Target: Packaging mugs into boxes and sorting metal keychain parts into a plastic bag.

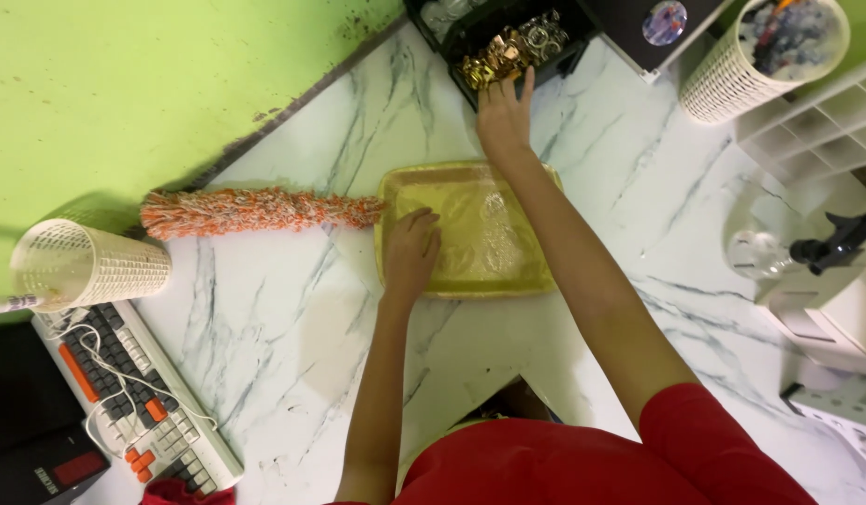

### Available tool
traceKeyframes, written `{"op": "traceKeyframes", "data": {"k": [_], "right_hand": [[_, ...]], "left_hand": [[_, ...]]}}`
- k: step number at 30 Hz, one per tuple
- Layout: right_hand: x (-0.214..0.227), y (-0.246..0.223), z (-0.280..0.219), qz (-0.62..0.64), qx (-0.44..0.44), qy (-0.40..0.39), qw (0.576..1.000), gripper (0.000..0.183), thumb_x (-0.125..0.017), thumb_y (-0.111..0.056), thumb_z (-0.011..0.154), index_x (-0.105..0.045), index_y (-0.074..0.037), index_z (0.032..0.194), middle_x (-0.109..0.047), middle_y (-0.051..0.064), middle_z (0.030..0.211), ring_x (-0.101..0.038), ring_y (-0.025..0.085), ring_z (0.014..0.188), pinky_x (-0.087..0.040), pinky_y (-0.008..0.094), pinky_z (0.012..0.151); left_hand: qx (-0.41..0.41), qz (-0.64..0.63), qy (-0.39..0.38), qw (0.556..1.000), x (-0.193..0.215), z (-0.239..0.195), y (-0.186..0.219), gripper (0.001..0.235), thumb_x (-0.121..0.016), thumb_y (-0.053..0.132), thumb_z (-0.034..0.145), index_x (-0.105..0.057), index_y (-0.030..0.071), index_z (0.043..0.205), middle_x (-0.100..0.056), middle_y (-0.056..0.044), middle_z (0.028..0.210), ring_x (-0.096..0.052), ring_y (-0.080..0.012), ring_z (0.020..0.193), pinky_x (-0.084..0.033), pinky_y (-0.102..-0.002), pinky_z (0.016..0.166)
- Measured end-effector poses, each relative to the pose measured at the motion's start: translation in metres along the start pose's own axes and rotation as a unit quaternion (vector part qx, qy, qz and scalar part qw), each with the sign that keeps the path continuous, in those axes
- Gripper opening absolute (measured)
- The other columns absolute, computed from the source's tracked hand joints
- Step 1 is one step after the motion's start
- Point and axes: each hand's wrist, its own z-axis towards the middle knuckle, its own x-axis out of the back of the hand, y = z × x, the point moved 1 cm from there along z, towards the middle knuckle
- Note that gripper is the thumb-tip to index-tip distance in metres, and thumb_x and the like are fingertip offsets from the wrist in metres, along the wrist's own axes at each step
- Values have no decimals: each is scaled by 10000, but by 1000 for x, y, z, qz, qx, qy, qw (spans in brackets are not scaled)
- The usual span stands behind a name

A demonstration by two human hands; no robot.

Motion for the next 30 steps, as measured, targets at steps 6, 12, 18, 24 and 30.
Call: {"op": "traceKeyframes", "data": {"k": [6, 12, 18, 24, 30], "right_hand": [[-19, 11, -2, 23, -6, 27, 999, 85, -766, 0, 762, -791, -72, 799, -688, 68, 1012, -566, 303, 1163, -132, 656, 1286], [74, 17, -53, 153, 65, 0, 986, 118, -828, -124, 804, -755, -36, 832, -617, 56, 938, -568, 282, 1075, -156, 593, 1296], [119, 48, -88, 209, 111, -48, 970, 103, -790, -117, 924, -751, -51, 855, -608, 60, 949, -584, 243, 1112, -248, 488, 1347], [142, 69, -125, 246, 72, -16, 966, 95, -758, -83, 912, -709, -27, 971, -628, 127, 1433, -484, 321, 1473, -349, 448, 1280], [137, 63, -132, 446, -226, 45, 865, 705, -740, -152, 941, -343, -2, 1504, -424, 270, 1502, -500, 376, 1343, -491, 433, 1074]], "left_hand": [[-8, -44, -30, 999, -7, 24, -9, 207, -685, 99, 934, -682, 41, 1133, -692, -147, 1222, -645, -346, 1140, -517, -425, 990], [6, -63, -21, 998, -16, 36, -12, 192, -679, 88, 938, -689, 42, 1125, -707, -140, 1184, -651, -345, 1107, -519, -425, 957], [32, -48, -9, 998, -30, 35, -19, 185, -676, 102, 947, -701, 48, 1122, -700, -135, 1178, -632, -347, 1125, -500, -443, 979], [67, 72, 40, 994, -11, 29, -20, 417, -715, 124, 911, -605, 58, 1308, -539, -170, 1414, -469, -388, 1345, -362, -534, 1119], [66, 216, -56, 973, -37, 7, -51, 648, -694, 289, 888, -500, 16, 1443, -357, -275, 1591, -315, -456, 1472, -210, -644, 1166]]}}
